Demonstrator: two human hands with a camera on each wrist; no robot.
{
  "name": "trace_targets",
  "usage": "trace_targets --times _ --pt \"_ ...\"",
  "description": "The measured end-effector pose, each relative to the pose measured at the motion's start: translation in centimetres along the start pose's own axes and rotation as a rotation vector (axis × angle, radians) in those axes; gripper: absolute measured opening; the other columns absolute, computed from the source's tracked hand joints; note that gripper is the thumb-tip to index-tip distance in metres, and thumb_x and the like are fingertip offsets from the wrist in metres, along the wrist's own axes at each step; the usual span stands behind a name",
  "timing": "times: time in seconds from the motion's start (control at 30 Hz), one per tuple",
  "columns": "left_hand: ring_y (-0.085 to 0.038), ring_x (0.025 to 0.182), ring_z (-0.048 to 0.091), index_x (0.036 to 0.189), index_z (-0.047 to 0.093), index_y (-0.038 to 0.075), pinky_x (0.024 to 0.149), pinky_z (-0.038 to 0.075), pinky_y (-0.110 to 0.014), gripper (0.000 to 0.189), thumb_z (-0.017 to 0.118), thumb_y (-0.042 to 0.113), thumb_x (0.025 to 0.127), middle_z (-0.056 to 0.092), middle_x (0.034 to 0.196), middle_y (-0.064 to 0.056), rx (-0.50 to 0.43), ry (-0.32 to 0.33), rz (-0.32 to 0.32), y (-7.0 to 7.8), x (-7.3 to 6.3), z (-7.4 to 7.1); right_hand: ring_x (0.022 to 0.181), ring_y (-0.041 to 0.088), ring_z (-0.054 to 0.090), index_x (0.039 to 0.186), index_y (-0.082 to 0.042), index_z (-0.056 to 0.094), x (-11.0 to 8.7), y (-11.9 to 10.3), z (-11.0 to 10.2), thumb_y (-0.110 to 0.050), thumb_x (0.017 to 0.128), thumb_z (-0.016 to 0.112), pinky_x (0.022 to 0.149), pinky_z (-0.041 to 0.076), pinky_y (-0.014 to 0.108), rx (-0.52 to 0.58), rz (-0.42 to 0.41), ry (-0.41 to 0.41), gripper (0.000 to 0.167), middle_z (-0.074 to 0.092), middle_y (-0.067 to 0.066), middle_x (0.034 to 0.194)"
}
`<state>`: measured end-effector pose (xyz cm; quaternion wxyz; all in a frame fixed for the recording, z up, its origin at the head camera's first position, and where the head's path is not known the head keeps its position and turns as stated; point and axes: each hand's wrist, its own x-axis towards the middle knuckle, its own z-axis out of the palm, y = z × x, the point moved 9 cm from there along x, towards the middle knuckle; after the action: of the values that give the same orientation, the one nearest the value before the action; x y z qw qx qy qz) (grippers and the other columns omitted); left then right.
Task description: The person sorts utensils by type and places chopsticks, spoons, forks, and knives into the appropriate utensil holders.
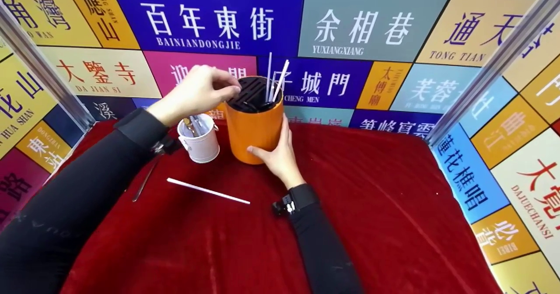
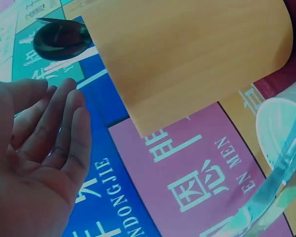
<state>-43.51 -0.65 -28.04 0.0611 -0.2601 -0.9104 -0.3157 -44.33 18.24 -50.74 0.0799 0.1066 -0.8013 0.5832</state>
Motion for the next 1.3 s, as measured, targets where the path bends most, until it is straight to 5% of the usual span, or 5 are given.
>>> trace_targets --times 0.23,0.43,0.6,0.77,1.3 --pt "-0.020 0.072 0.059 0.098 0.081 0.010 0.073 0.048 -0.033 0.029 0.069 0.033 0.109 0.075 0.084 -0.005 0.087 0.001 0.170 1.5 -3.6 -0.7 0.166 0.022 0.032 0.178 -0.031 0.000 0.0 0.1 0.1 -0.037 0.083 0.100 0.137 0.029 0.047 0.020 -0.002 -0.002 0.138 0.015 0.001 0.186" --pt "-0.018 0.062 0.054 0.086 0.075 0.012 0.063 0.044 -0.033 0.038 0.068 0.040 0.110 0.062 0.070 0.000 0.222 -0.098 0.326 2.4 -7.0 1.5 0.165 0.021 0.033 0.178 -0.034 0.002 0.0 0.0 -0.2 -0.036 0.083 0.100 0.137 0.029 0.045 0.035 -0.008 0.005 0.136 0.015 -0.001 0.186" --pt "-0.020 0.067 0.066 0.092 0.078 0.013 0.070 0.055 -0.041 0.036 0.067 0.042 0.110 0.071 0.075 -0.001 0.349 -0.226 0.321 1.1 -9.5 5.2 0.164 0.023 0.036 0.178 -0.035 0.004 0.0 -0.1 -0.1 -0.033 0.084 0.100 0.136 0.031 0.047 0.057 -0.018 0.001 0.134 0.021 0.000 0.185" --pt "-0.023 0.078 0.076 0.101 0.083 0.009 0.078 0.065 -0.042 0.026 0.075 0.033 0.106 0.082 0.087 -0.006 0.349 -0.345 0.263 -1.7 -11.6 8.3 0.164 0.023 0.037 0.178 -0.035 0.004 -0.1 0.0 0.0 -0.034 0.083 0.100 0.137 0.031 0.047 0.061 0.004 0.002 0.135 0.023 0.002 0.184" --pt "-0.027 0.088 0.076 0.104 0.087 0.012 0.088 0.065 -0.045 0.012 0.085 0.016 0.093 0.083 0.095 -0.005 0.345 -0.521 0.100 -9.2 -16.6 13.4 0.168 0.031 0.028 0.179 -0.025 0.001 0.2 0.4 0.3 -0.019 0.085 0.098 0.139 0.026 0.050 0.078 0.052 -0.003 0.136 0.014 0.009 0.186"
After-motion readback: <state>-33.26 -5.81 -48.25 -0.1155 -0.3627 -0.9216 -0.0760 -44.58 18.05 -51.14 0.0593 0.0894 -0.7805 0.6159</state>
